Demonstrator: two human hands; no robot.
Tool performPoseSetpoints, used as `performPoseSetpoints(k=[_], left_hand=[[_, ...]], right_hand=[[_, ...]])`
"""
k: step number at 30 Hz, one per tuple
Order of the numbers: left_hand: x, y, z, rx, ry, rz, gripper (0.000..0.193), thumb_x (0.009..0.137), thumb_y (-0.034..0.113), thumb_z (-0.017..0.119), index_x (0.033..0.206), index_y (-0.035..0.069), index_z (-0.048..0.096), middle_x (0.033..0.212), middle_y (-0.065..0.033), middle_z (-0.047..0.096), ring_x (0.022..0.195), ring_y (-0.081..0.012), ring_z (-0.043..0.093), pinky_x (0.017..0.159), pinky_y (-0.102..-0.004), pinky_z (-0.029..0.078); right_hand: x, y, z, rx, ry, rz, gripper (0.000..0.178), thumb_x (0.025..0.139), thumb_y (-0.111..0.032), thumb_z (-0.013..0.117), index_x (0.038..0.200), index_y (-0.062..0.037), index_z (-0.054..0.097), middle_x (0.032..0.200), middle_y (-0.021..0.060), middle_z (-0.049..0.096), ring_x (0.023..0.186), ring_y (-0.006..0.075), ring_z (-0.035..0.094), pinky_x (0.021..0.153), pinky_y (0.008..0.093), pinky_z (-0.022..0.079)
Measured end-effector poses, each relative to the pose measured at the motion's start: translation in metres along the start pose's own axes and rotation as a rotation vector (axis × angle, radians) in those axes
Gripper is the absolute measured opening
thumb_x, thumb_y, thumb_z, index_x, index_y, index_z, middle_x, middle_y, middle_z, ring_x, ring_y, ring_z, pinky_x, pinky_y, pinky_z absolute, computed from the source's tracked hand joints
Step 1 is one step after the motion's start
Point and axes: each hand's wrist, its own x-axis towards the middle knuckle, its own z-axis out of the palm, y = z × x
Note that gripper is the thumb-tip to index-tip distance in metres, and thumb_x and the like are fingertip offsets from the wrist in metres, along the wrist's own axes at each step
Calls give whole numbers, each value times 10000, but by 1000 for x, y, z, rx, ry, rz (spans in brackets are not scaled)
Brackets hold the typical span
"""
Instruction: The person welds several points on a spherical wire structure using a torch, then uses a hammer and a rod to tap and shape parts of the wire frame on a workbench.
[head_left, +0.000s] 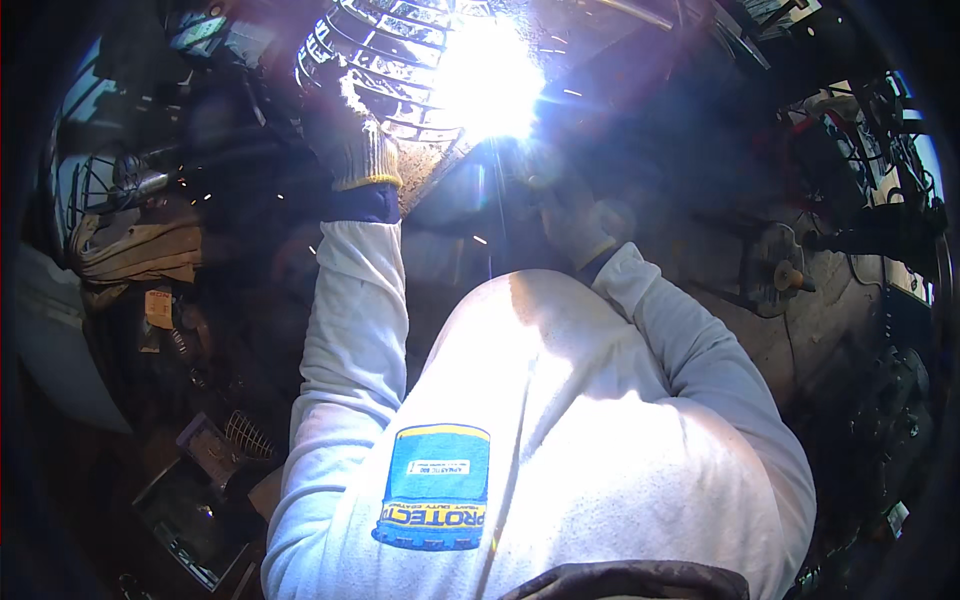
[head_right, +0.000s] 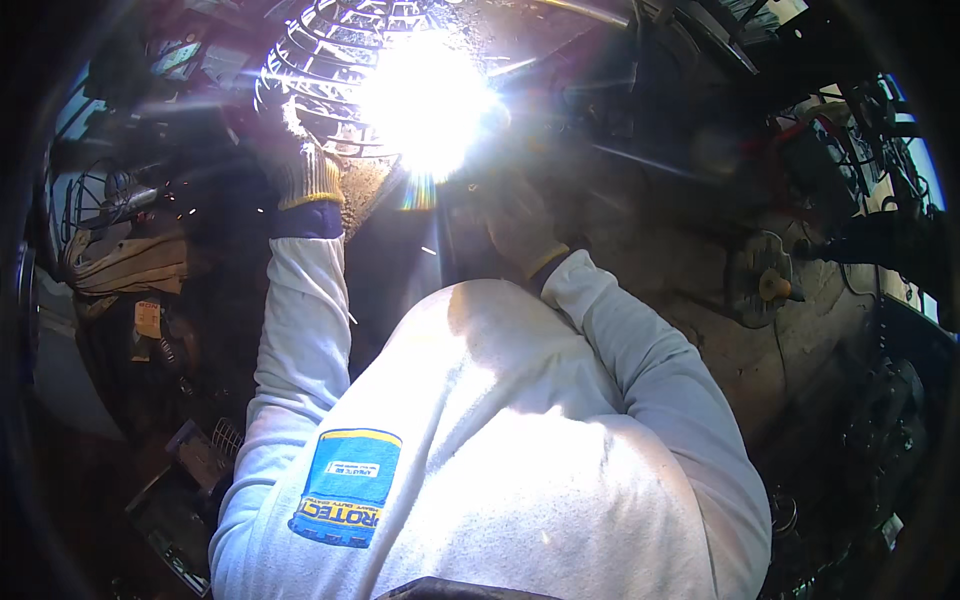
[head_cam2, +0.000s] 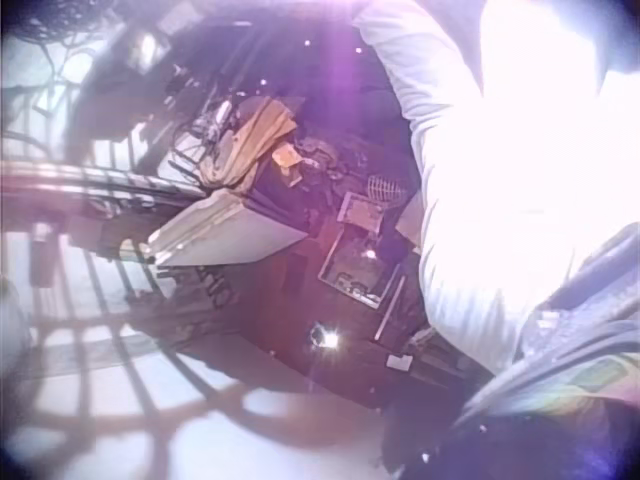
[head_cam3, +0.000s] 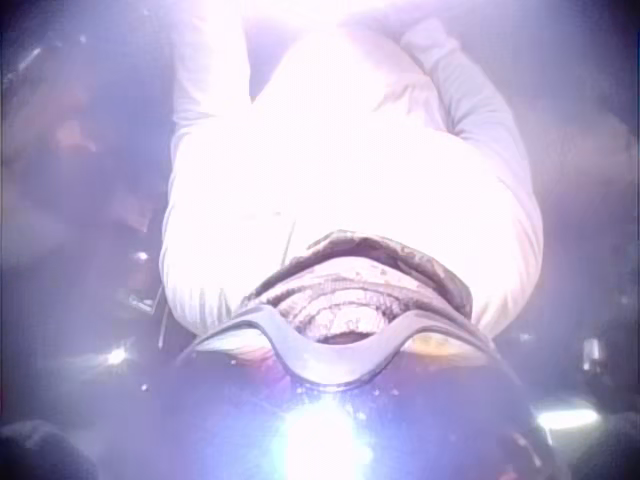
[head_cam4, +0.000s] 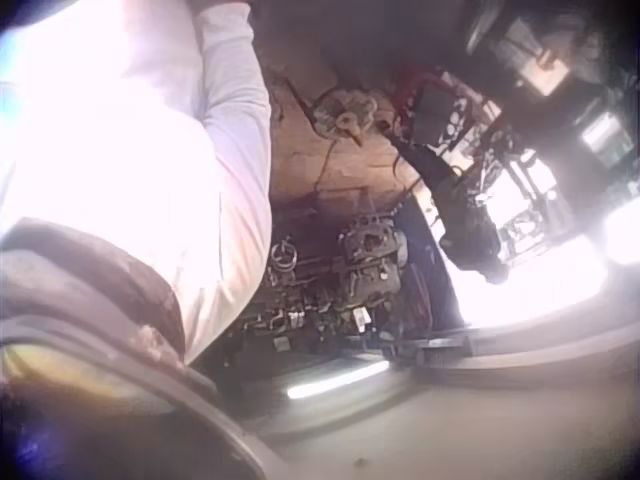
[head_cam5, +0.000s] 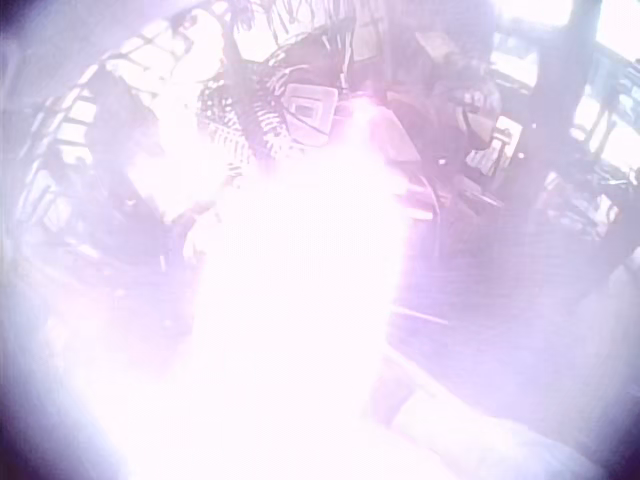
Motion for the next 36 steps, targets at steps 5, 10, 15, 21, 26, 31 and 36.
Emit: performPoseSetpoints(k=[5, 10, 15, 21, 26, 31, 36], left_hand=[[-6, -4, -17, 233, -77, 278, 517, 991, 284, 620, 1440, 70, 477, 1413, -121, 553, 1195, -232, 596, 1015, -345, 500], [-15, 7, 0, -115, -324, 17, 655, 983, 351, 648, 1512, 64, 392, 1493, -135, 479, 1266, -237, 555, 1082, -332, 468], [-10, 39, 20, -731, -19, -294, 508, 964, 296, 689, 1384, 49, 544, 1343, -109, 609, 1182, -237, 612, 1002, -379, 523], [2, 3, 7, -296, -13, -3, 441, 957, 307, 686, 1305, 50, 601, 1314, -83, 633, 1172, -239, 618, 981, -391, 523], [-15, 53, 26, -527, 145, -312, 440, 984, 309, 628, 1344, 63, 566, 1387, -80, 594, 1225, -234, 593, 993, -384, 514], [-13, 38, 20, -347, 143, -231, 469, 998, 336, 584, 1401, 102, 529, 1437, -79, 559, 1268, -224, 569, 993, -404, 508], [-22, 76, 33, -406, 234, -431, 531, 959, 360, 647, 1413, 113, 529, 1463, -80, 540, 1266, -244, 571, 1000, -433, 497]], right_hand=[[-7, -3, 2, 275, 13, 289, 314, 905, -90, 626, 1217, -59, 600, 1186, 128, 658, 989, 251, 663, 813, 370, 555], [0, -14, -12, -247, 168, -538, 524, 1006, -153, 578, 1485, -24, 411, 1395, 205, 542, 1232, 302, 571, 996, 404, 482], [-5, 34, -7, -305, 124, -231, 592, 985, -236, 592, 1495, -9, 396, 1415, 272, 519, 1285, 364, 551, 1019, 427, 458], [-2, 4, -2, -17, 72, 42, 621, 971, -317, 598, 1466, 12, 419, 1256, 269, 630, 1170, 387, 630, 980, 431, 485], [-3, -1, -5, 29, 1, 205, 540, 962, -415, 607, 1288, 8, 529, 1000, 229, 688, 915, 347, 702, 793, 433, 536], [-2, 2, -2, -5, 43, 86, 530, 961, -440, 606, 1240, 6, 539, 911, 212, 682, 810, 332, 702, 715, 429, 536], [-1, -1, -3, -17, 39, 100, 527, 963, -415, 618, 1262, 11, 532, 924, 209, 689, 825, 325, 709, 727, 411, 544]])
